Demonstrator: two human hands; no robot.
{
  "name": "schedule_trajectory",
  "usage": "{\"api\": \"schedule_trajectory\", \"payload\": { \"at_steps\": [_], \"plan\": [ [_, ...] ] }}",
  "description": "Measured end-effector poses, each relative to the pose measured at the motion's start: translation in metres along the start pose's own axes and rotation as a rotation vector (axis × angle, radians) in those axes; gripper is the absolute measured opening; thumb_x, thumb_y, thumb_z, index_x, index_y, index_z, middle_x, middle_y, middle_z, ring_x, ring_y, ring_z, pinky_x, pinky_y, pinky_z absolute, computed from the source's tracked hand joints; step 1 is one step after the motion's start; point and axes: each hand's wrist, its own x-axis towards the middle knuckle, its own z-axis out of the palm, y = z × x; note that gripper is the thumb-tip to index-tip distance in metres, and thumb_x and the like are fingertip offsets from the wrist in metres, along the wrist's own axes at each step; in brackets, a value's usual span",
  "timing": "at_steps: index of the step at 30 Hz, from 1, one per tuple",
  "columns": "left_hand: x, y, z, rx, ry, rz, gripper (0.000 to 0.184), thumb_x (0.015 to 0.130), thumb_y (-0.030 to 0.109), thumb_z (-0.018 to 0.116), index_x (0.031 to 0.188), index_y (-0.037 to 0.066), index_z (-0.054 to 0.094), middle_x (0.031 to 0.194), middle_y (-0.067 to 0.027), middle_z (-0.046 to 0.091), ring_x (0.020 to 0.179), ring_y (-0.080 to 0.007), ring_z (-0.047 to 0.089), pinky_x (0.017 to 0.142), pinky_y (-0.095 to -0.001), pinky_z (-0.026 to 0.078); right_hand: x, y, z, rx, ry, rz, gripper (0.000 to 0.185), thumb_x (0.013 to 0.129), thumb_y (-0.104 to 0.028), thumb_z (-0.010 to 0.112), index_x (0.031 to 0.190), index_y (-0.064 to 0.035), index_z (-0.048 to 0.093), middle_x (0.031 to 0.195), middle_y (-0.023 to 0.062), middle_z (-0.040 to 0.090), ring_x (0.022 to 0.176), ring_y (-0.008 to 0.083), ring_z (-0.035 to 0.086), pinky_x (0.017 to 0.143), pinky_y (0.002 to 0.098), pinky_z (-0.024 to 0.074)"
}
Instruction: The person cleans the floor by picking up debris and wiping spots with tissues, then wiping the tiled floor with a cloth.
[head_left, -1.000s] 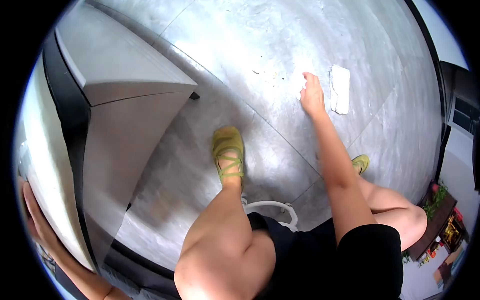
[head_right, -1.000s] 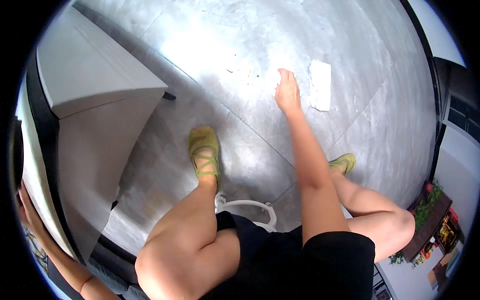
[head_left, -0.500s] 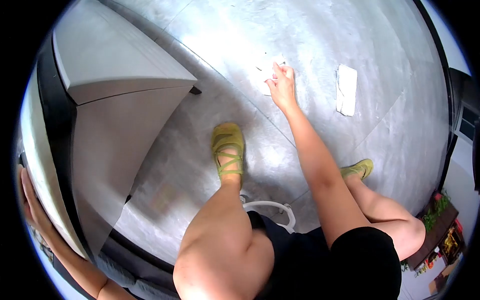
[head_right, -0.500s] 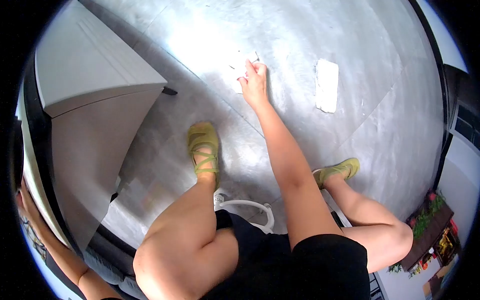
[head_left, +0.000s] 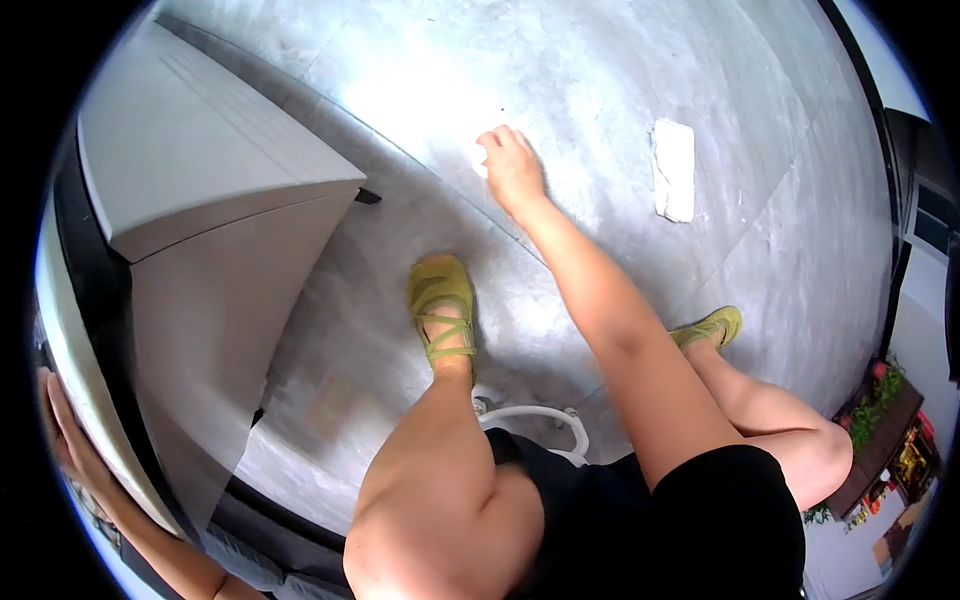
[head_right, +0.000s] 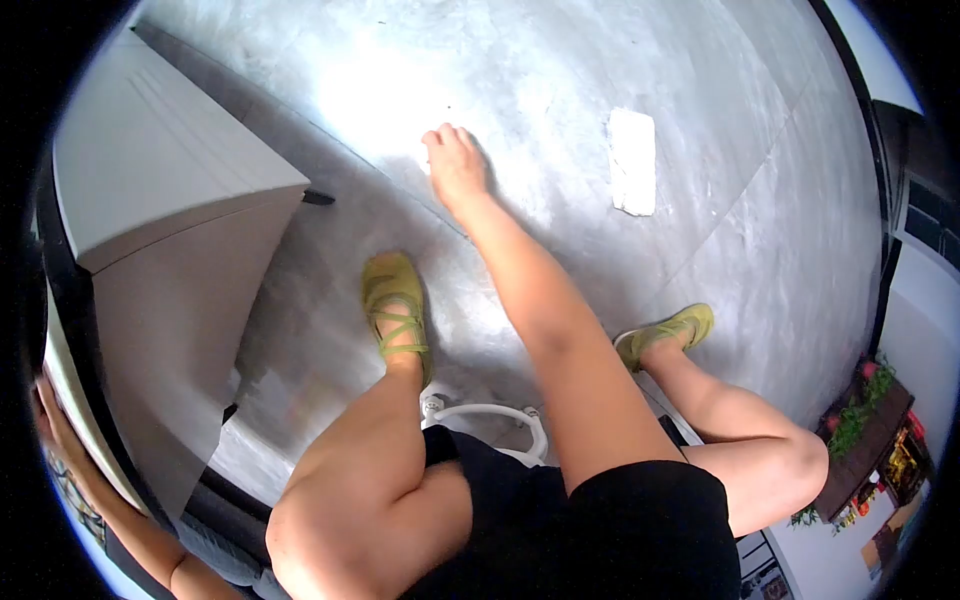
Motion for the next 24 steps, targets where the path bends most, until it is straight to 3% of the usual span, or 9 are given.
{"api": "schedule_trajectory", "payload": {
  "at_steps": [5, 8, 11, 14, 20, 24],
  "plan": [
    [-0.004, 0.004, -0.001, 0.049, -0.011, 0.135, 0.046, 0.092, 0.044, 0.044, 0.133, 0.025, 0.046, 0.137, -0.0095, 0.045, 0.125, -0.0307, 0.044, 0.098, -0.0506, 0.040, -0.033, 0.074, -0.034, 0.027, 0.216, 0.230, 0.029, 0.074, 0.001, 0.059, 0.102, -0.0060, 0.057, 0.104, 0.0118, 0.053, 0.099, 0.0302, 0.051, 0.085, 0.0372, 0.0433],
    [0.004, -0.019, -0.010, 0.277, -0.055, 0.504, 0.045, 0.092, 0.040, 0.046, 0.135, 0.026, 0.043, 0.139, -0.0093, 0.042, 0.126, -0.0310, 0.042, 0.099, -0.0502, 0.039, -0.037, 0.118, -0.059, -0.006, 0.356, 0.305, 0.027, 0.076, -0.001, 0.059, 0.102, -0.0032, 0.061, 0.102, 0.0138, 0.051, 0.097, 0.0304, 0.051, 0.085, 0.0360, 0.0423],
    [0.009, -0.026, -0.015, 0.446, -0.063, 0.727, 0.046, 0.092, 0.035, 0.048, 0.137, 0.027, 0.039, 0.141, -0.0089, 0.040, 0.127, -0.0313, 0.041, 0.100, -0.0495, 0.038, -0.014, 0.137, -0.064, -0.050, 0.458, 0.422, 0.025, 0.077, -0.003, 0.061, 0.102, -0.0026, 0.063, 0.102, 0.0151, 0.050, 0.098, 0.0304, 0.051, 0.086, 0.0354, 0.0418],
    [0.009, -0.010, -0.012, 0.380, -0.037, 0.693, 0.038, 0.092, 0.034, 0.049, 0.127, 0.023, 0.041, 0.129, -0.0085, 0.040, 0.117, -0.0294, 0.041, 0.093, -0.0469, 0.038, 0.013, 0.131, -0.046, -0.013, 0.497, 0.466, 0.023, 0.077, -0.004, 0.062, 0.100, -0.0021, 0.064, 0.103, 0.0155, 0.051, 0.099, 0.0298, 0.050, 0.087, 0.0357, 0.0414],
    [0.010, 0.026, -0.008, 0.208, -0.013, 0.588, 0.024, 0.091, 0.032, 0.051, 0.107, 0.016, 0.043, 0.106, -0.0078, 0.041, 0.096, -0.0254, 0.041, 0.079, -0.0417, 0.037, 0.053, 0.049, 0.005, 0.252, 0.359, 0.294, 0.022, 0.079, -0.008, 0.061, 0.100, -0.0049, 0.065, 0.104, 0.0136, 0.052, 0.100, 0.0295, 0.050, 0.087, 0.0370, 0.0421],
    [0.007, 0.044, -0.006, 0.160, -0.016, 0.579, 0.021, 0.091, 0.030, 0.053, 0.094, 0.011, 0.044, 0.091, -0.0073, 0.042, 0.083, -0.0227, 0.041, 0.070, -0.0383, 0.037, 0.048, 0.014, 0.024, 0.382, 0.117, 0.172, 0.027, 0.077, -0.005, 0.061, 0.104, -0.0103, 0.066, 0.104, 0.0132, 0.052, 0.095, 0.0261, 0.054, 0.084, 0.0346, 0.0457]
  ]
}}
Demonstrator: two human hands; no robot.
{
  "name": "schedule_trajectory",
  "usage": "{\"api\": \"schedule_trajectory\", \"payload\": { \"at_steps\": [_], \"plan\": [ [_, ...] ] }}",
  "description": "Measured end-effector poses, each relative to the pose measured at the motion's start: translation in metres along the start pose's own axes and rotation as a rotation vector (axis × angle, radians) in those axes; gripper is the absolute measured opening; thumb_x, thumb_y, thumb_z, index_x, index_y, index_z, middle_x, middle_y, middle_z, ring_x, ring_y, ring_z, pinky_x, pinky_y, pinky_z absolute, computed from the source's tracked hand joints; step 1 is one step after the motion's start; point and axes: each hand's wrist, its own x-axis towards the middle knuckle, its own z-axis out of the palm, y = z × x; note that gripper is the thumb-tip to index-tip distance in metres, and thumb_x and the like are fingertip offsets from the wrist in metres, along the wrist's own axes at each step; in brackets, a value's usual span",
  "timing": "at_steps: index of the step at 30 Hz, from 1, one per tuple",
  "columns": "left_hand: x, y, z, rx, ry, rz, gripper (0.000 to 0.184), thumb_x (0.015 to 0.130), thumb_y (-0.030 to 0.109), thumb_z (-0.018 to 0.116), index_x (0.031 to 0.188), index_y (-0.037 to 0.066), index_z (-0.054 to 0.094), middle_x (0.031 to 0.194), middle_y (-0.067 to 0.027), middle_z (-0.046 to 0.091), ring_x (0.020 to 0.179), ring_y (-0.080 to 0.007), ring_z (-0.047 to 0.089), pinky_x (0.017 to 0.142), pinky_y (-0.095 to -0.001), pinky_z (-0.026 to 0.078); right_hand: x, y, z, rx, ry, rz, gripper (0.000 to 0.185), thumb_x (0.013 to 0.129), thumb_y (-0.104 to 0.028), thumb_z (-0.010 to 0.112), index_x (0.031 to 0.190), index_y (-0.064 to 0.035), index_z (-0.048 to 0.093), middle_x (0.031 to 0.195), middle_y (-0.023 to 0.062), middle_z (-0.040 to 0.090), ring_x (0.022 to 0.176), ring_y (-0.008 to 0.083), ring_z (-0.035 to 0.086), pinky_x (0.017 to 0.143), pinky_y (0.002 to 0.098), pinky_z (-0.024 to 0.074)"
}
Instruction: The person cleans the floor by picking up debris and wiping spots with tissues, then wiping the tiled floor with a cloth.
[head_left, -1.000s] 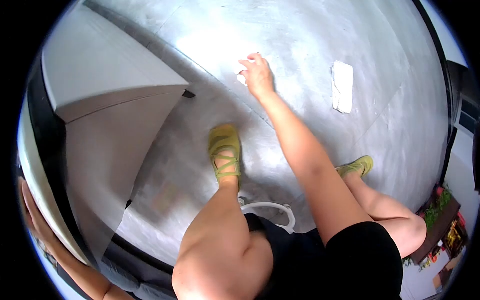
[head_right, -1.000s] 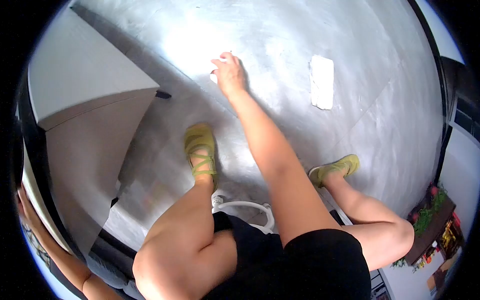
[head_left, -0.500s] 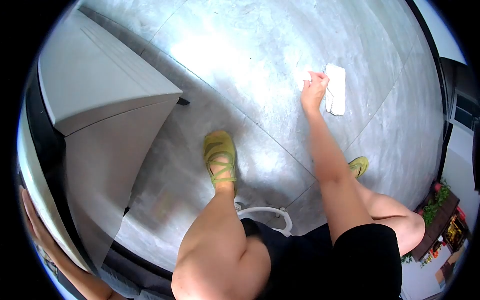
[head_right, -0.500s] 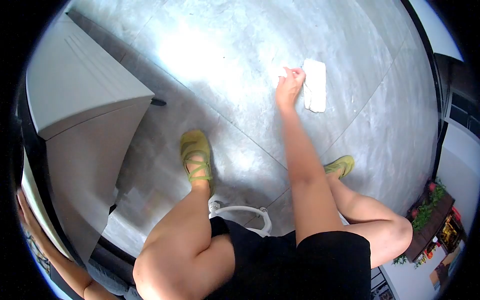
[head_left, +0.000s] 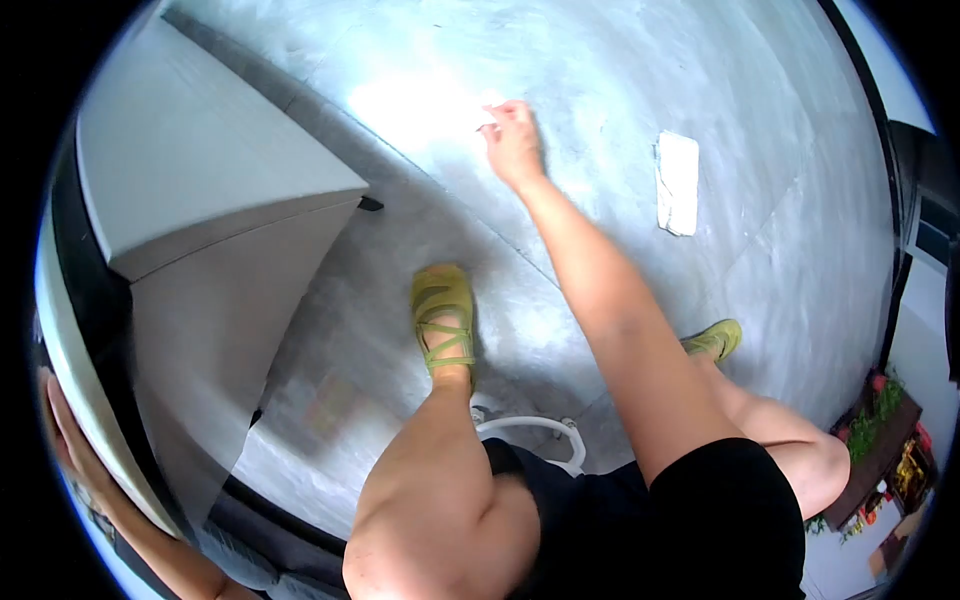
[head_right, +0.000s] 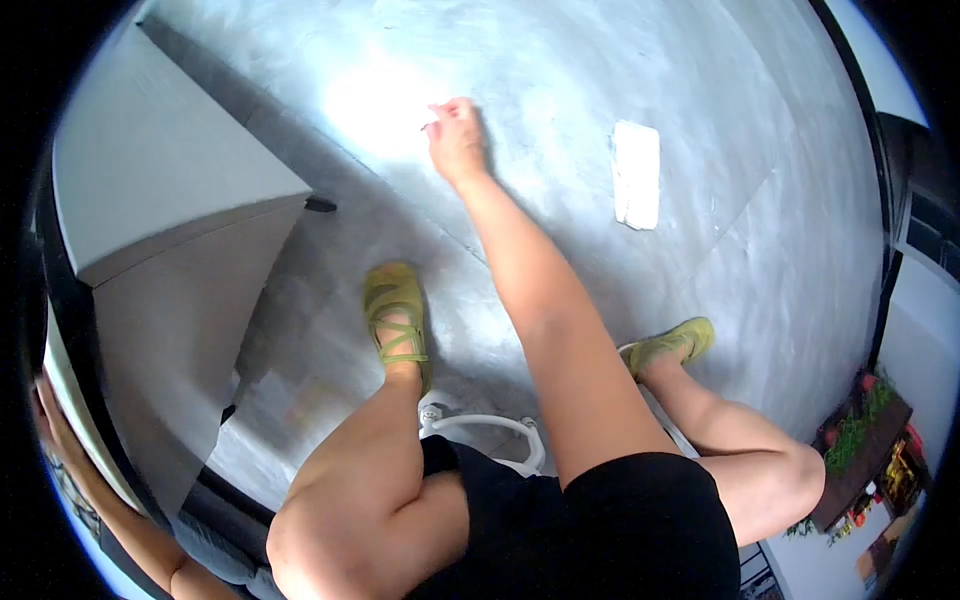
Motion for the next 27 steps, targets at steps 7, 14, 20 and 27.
{"api": "schedule_trajectory", "payload": {
  "at_steps": [7, 14, 20, 27],
  "plan": [
    [0.023, 0.043, 0.008, -0.099, 0.035, 0.047, 0.033, 0.090, 0.027, 0.055, 0.070, 0.002, 0.047, 0.064, -0.0064, 0.044, 0.059, -0.0181, 0.041, 0.054, -0.0322, 0.036, -0.014, -0.011, -0.023, -0.305, -0.044, -0.364, 0.026, 0.073, -0.005, 0.064, 0.098, -0.0111, 0.066, 0.102, 0.0047, 0.054, 0.097, 0.0258, 0.051, 0.085, 0.0353, 0.0456],
    [0.023, 0.036, 0.006, -0.079, 0.045, 0.046, 0.033, 0.090, 0.027, 0.056, 0.071, 0.001, 0.048, 0.064, -0.0068, 0.045, 0.059, -0.0183, 0.042, 0.054, -0.0324, 0.037, -0.022, 0.055, -0.085, -0.373, 0.132, -0.218, 0.025, 0.073, 0.000, 0.061, 0.096, -0.0100, 0.064, 0.103, 0.0048, 0.056, 0.099, 0.0256, 0.053, 0.081, 0.0351, 0.0477],
    [0.021, 0.038, 0.010, -0.092, 0.050, 0.054, 0.033, 0.090, 0.026, 0.056, 0.070, 0.001, 0.049, 0.063, -0.0071, 0.046, 0.059, -0.0182, 0.043, 0.055, -0.0319, 0.038, -0.082, 0.064, -0.136, -0.436, 0.010, -0.253, 0.024, 0.072, 0.002, 0.059, 0.095, -0.0067, 0.063, 0.101, 0.0061, 0.056, 0.096, 0.0259, 0.054, 0.080, 0.0349, 0.0479],
    [0.024, 0.037, 0.013, -0.129, 0.076, 0.090, 0.033, 0.089, 0.027, 0.057, 0.070, 0.000, 0.050, 0.063, -0.0072, 0.047, 0.058, -0.0179, 0.044, 0.054, -0.0318, 0.039, -0.116, 0.099, -0.176, -0.495, 0.281, -0.053, 0.023, 0.073, 0.001, 0.059, 0.094, -0.0054, 0.065, 0.097, 0.0111, 0.058, 0.093, 0.0259, 0.056, 0.079, 0.0343, 0.0479]
  ]
}}
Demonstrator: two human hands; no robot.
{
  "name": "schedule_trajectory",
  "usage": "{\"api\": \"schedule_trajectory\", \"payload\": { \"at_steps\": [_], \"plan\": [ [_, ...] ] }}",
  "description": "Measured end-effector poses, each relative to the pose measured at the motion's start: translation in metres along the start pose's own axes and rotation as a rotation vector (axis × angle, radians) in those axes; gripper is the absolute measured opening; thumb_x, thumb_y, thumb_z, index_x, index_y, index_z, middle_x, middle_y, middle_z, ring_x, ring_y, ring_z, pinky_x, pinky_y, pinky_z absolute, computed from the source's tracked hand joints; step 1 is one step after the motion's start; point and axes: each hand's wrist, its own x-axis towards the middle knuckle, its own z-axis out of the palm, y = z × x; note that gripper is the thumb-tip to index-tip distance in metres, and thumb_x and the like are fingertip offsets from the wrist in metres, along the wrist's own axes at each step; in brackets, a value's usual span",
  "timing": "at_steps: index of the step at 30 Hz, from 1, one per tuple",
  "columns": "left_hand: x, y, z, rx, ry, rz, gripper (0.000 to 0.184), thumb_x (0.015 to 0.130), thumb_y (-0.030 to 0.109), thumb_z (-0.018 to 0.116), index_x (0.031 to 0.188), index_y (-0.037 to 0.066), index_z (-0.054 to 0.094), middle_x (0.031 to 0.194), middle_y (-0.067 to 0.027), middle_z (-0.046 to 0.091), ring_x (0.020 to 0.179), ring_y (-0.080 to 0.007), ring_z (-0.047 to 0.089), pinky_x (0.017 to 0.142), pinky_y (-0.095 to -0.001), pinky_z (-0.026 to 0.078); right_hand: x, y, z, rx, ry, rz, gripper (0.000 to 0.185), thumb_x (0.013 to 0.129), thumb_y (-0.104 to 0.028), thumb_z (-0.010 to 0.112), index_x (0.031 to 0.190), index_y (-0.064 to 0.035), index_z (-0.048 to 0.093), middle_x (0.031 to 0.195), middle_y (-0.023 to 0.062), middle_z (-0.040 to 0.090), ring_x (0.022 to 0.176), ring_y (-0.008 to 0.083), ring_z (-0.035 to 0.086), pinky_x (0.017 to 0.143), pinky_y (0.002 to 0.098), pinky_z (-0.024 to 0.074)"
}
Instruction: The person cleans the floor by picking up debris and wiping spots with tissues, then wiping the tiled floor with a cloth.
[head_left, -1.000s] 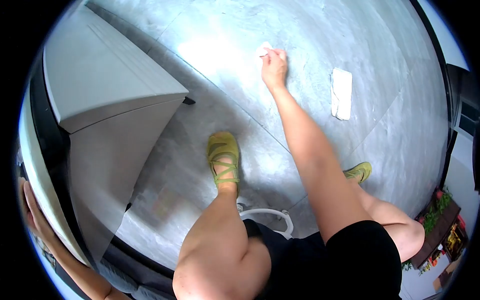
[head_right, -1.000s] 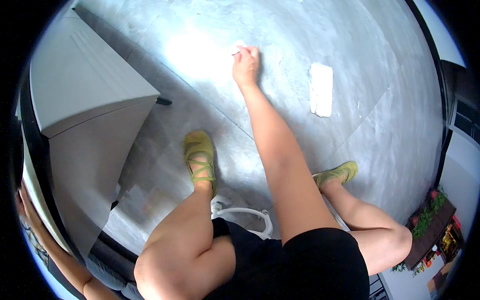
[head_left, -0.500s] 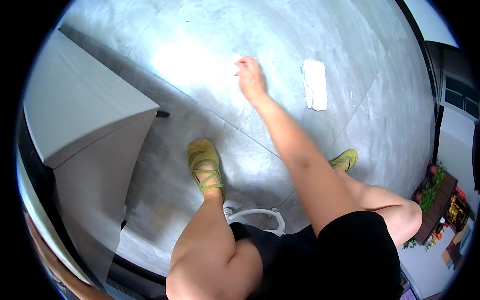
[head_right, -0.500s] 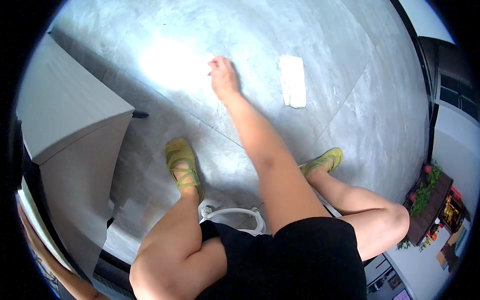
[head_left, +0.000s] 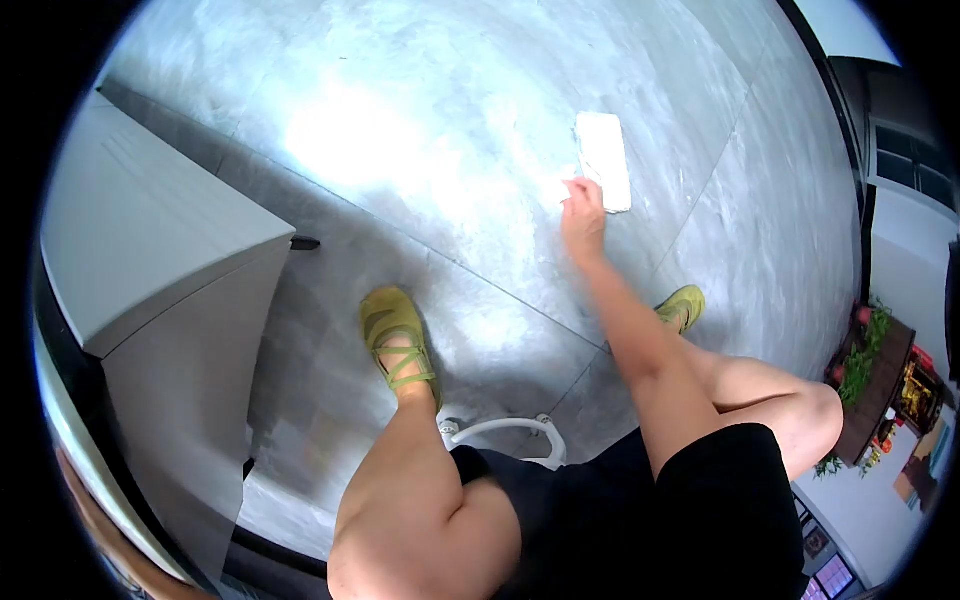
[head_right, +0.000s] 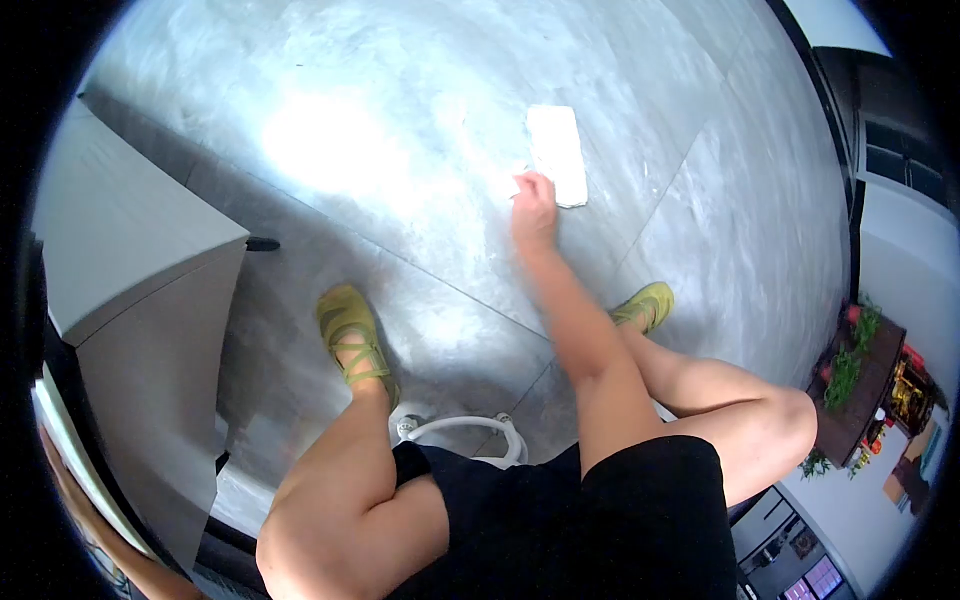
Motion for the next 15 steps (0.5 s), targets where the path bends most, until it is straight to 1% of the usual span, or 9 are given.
{"api": "schedule_trajectory", "payload": {
  "at_steps": [3, 6, 8, 9, 12, 15],
  "plan": [
    [0.003, 0.008, 0.005, -0.002, 0.000, 0.012, 0.033, 0.089, 0.027, 0.057, 0.070, 0.001, 0.050, 0.062, -0.0072, 0.047, 0.057, -0.0179, 0.044, 0.054, -0.0320, 0.039, 0.011, 0.032, -0.014, 0.088, 0.023, 0.141, 0.024, 0.074, 0.000, 0.058, 0.096, -0.0051, 0.066, 0.097, 0.0120, 0.059, 0.089, 0.0264, 0.058, 0.077, 0.0336, 0.0476],
    [0.007, 0.012, 0.009, 0.005, 0.000, 0.017, 0.033, 0.089, 0.027, 0.057, 0.070, 0.001, 0.050, 0.062, -0.0071, 0.048, 0.057, -0.0180, 0.044, 0.053, -0.0322, 0.039, 0.027, 0.066, -0.032, 0.031, 0.028, 0.258, 0.024, 0.075, -0.002, 0.058, 0.098, -0.0036, 0.066, 0.098, 0.0121, 0.059, 0.086, 0.0267, 0.059, 0.076, 0.0335, 0.0476],
    [0.009, 0.012, 0.010, 0.012, 0.001, 0.018, 0.033, 0.089, 0.027, 0.057, 0.070, 0.001, 0.051, 0.062, -0.0070, 0.048, 0.056, -0.0180, 0.044, 0.053, -0.0323, 0.039, 0.032, 0.079, -0.042, 0.039, 0.012, 0.283, 0.024, 0.076, -0.003, 0.058, 0.098, -0.0036, 0.067, 0.098, 0.0122, 0.059, 0.086, 0.0264, 0.059, 0.075, 0.0333, 0.0479],
    [0.009, 0.011, 0.010, 0.014, 0.000, 0.021, 0.033, 0.089, 0.027, 0.057, 0.070, 0.001, 0.051, 0.062, -0.0070, 0.048, 0.056, -0.0180, 0.044, 0.053, -0.0323, 0.039, 0.033, 0.082, -0.044, 0.044, 0.004, 0.294, 0.024, 0.077, -0.003, 0.057, 0.099, -0.0036, 0.067, 0.098, 0.0122, 0.059, 0.086, 0.0262, 0.059, 0.075, 0.0333, 0.0481],
    [0.010, 0.010, 0.010, 0.028, 0.004, 0.022, 0.033, 0.089, 0.028, 0.057, 0.070, 0.001, 0.051, 0.061, -0.0069, 0.048, 0.055, -0.0180, 0.045, 0.052, -0.0325, 0.038, 0.022, 0.080, -0.037, 0.029, 0.073, 0.227, 0.023, 0.078, -0.003, 0.057, 0.099, -0.0039, 0.067, 0.098, 0.0126, 0.059, 0.087, 0.0260, 0.059, 0.074, 0.0334, 0.0486],
    [0.010, 0.010, 0.012, 0.038, 0.002, 0.024, 0.033, 0.089, 0.028, 0.057, 0.070, 0.001, 0.051, 0.061, -0.0069, 0.048, 0.054, -0.0180, 0.045, 0.051, -0.0326, 0.038, 0.008, 0.063, -0.014, 0.131, 0.193, 0.369, 0.025, 0.078, -0.003, 0.056, 0.100, -0.0040, 0.067, 0.101, 0.0134, 0.057, 0.091, 0.0266, 0.058, 0.077, 0.0332, 0.0478]
  ]
}}
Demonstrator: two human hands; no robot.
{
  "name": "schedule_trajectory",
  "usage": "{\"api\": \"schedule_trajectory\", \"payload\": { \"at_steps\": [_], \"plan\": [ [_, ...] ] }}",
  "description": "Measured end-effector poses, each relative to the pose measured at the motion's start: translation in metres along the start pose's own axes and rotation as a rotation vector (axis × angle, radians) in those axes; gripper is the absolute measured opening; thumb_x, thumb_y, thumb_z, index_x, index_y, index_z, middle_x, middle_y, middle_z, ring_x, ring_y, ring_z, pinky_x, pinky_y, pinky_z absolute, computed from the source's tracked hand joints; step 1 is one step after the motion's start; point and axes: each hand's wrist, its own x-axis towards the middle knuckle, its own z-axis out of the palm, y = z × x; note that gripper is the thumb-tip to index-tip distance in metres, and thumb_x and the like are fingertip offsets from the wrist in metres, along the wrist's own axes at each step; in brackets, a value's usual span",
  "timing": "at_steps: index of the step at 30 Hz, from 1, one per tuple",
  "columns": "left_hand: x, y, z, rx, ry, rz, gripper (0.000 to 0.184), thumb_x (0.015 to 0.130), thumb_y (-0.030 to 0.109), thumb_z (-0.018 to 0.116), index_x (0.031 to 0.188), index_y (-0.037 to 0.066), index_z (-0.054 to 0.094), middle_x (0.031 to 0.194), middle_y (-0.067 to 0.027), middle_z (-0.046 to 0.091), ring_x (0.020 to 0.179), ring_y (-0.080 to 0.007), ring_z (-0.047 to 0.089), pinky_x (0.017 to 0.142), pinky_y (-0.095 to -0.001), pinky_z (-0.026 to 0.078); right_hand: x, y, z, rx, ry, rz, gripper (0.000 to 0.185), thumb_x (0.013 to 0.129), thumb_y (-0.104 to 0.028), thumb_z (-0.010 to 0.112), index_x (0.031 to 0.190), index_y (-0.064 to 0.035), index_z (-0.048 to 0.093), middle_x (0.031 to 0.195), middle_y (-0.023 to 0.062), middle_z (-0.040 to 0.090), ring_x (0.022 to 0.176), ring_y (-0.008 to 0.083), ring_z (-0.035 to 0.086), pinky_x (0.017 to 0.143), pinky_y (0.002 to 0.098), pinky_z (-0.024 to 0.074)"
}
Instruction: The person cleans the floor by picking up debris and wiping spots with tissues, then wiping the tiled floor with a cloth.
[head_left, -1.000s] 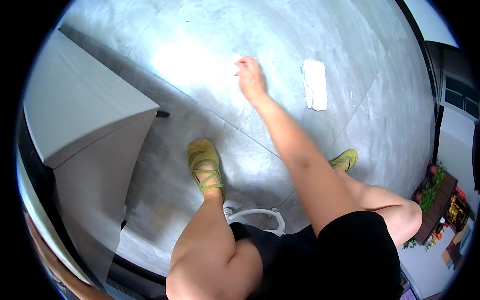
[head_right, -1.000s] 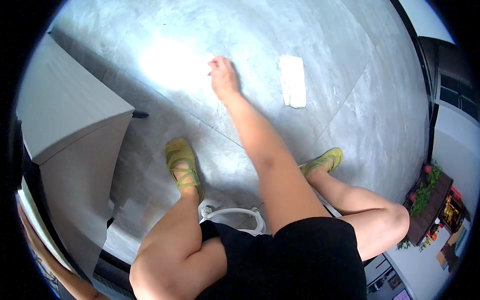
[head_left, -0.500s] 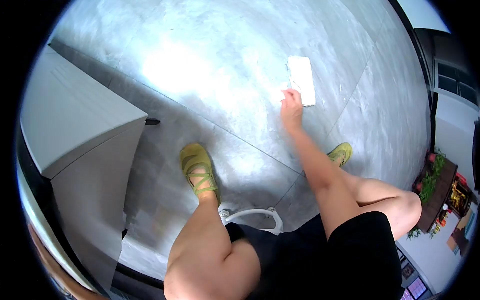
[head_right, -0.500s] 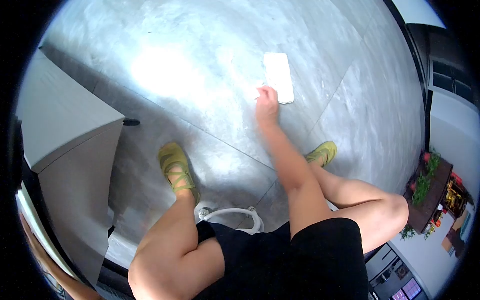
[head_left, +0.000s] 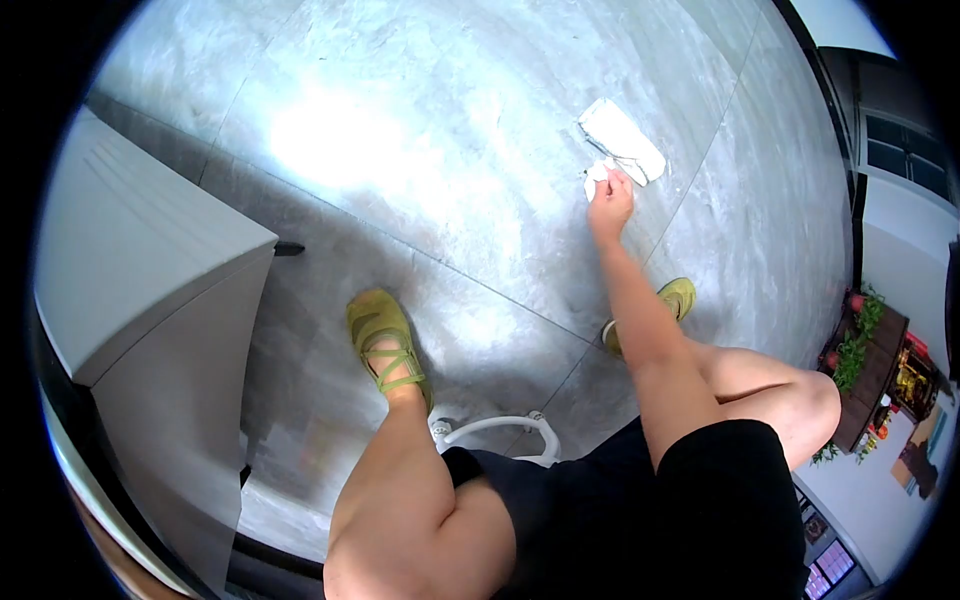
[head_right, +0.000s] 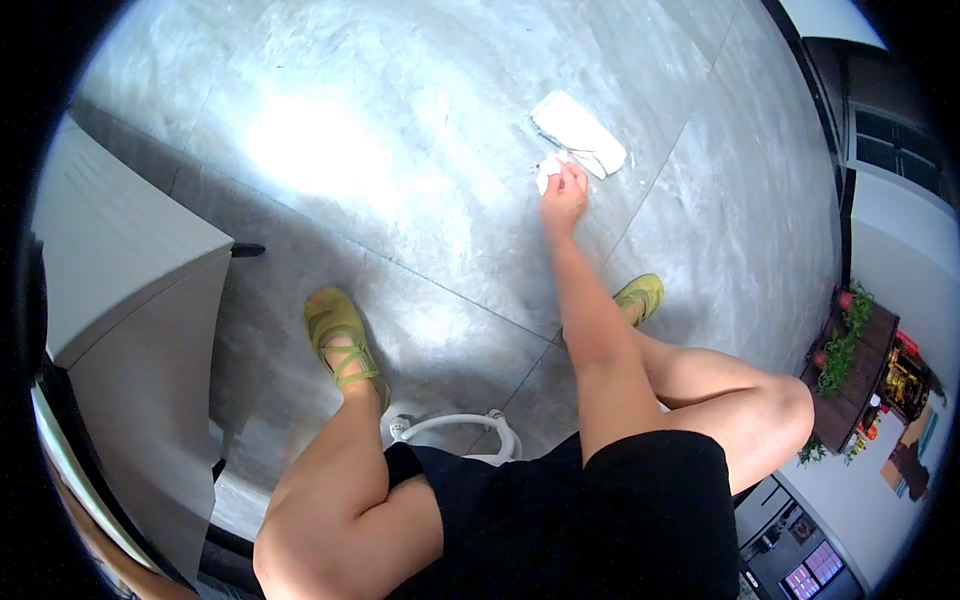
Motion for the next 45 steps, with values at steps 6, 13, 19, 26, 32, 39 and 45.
{"api": "schedule_trajectory", "payload": {
  "at_steps": [6, 13, 19, 26, 32, 39, 45],
  "plan": [
    [0.000, -0.010, -0.005, 0.045, -0.016, 0.001, 0.033, 0.089, 0.028, 0.057, 0.070, 0.002, 0.051, 0.060, -0.0067, 0.049, 0.053, -0.0180, 0.045, 0.050, -0.0330, 0.038, -0.022, -0.059, 0.064, 0.046, -0.031, -0.086, 0.025, 0.083, -0.005, 0.055, 0.107, -0.0022, 0.060, 0.106, 0.0147, 0.052, 0.095, 0.0271, 0.052, 0.083, 0.0339, 0.0446],
    [-0.008, -0.014, -0.012, 0.094, -0.013, 0.005, 0.033, 0.089, 0.029, 0.057, 0.070, 0.002, 0.052, 0.060, -0.0065, 0.050, 0.051, -0.0181, 0.046, 0.049, -0.0333, 0.038, -0.022, -0.150, 0.124, 0.005, -0.195, -0.252, 0.023, 0.085, -0.006, 0.054, 0.107, -0.0052, 0.062, 0.107, 0.0120, 0.052, 0.099, 0.0261, 0.050, 0.083, 0.0339, 0.0459],
    [-0.010, -0.007, -0.017, 0.183, -0.008, 0.029, 0.034, 0.089, 0.030, 0.057, 0.069, 0.003, 0.052, 0.059, -0.0071, 0.051, 0.050, -0.0193, 0.047, 0.048, -0.0337, 0.038, 0.041, -0.106, 0.096, 0.076, -0.500, -0.130, 0.020, 0.086, -0.013, 0.052, 0.103, -0.0114, 0.063, 0.105, 0.0065, 0.055, 0.097, 0.0267, 0.052, 0.084, 0.0351, 0.0446],
    [-0.008, -0.006, -0.012, 0.059, 0.033, 0.041, 0.038, 0.088, 0.032, 0.058, 0.066, 0.002, 0.052, 0.058, -0.0093, 0.051, 0.052, -0.0220, 0.049, 0.050, -0.0337, 0.039, 0.119, -0.071, 0.109, -0.239, -0.022, -0.211, 0.019, 0.089, -0.019, 0.051, 0.099, -0.0051, 0.060, 0.100, 0.0136, 0.058, 0.094, 0.0302, 0.053, 0.082, 0.0387, 0.0435],
    [-0.027, -0.050, -0.024, 0.276, 0.031, 0.118, 0.025, 0.089, 0.021, 0.054, 0.071, 0.004, 0.056, 0.072, -0.0083, 0.057, 0.066, -0.0196, 0.055, 0.056, -0.0315, 0.046, 0.021, -0.143, 0.124, 0.174, -0.496, -0.104, 0.019, 0.085, -0.018, 0.058, 0.100, -0.0076, 0.061, 0.099, 0.0107, 0.059, 0.095, 0.0286, 0.054, 0.079, 0.0358, 0.0446],
    [-0.017, 0.073, -0.030, -0.135, -0.324, 0.193, 0.070, 0.081, 0.049, 0.058, 0.138, 0.014, 0.038, 0.139, -0.0146, 0.040, 0.126, -0.0331, 0.040, 0.100, -0.0548, 0.035, 0.108, -0.111, 0.103, 0.216, -0.489, 0.146, 0.018, 0.088, -0.018, 0.052, 0.093, -0.0085, 0.065, 0.089, 0.0109, 0.061, 0.090, 0.0282, 0.057, 0.079, 0.0360, 0.0454],
    [-0.008, 0.081, -0.015, 0.243, -0.320, 0.232, 0.073, 0.078, 0.037, 0.062, 0.141, 0.018, 0.029, 0.144, -0.0142, 0.031, 0.132, -0.0379, 0.030, 0.103, -0.0596, 0.028, 0.201, -0.014, 0.100, -0.354, 0.005, -0.150, 0.019, 0.086, -0.017, 0.055, 0.097, -0.0078, 0.067, 0.098, 0.0164, 0.059, 0.091, 0.0308, 0.057, 0.079, 0.0399, 0.0453]
  ]
}}
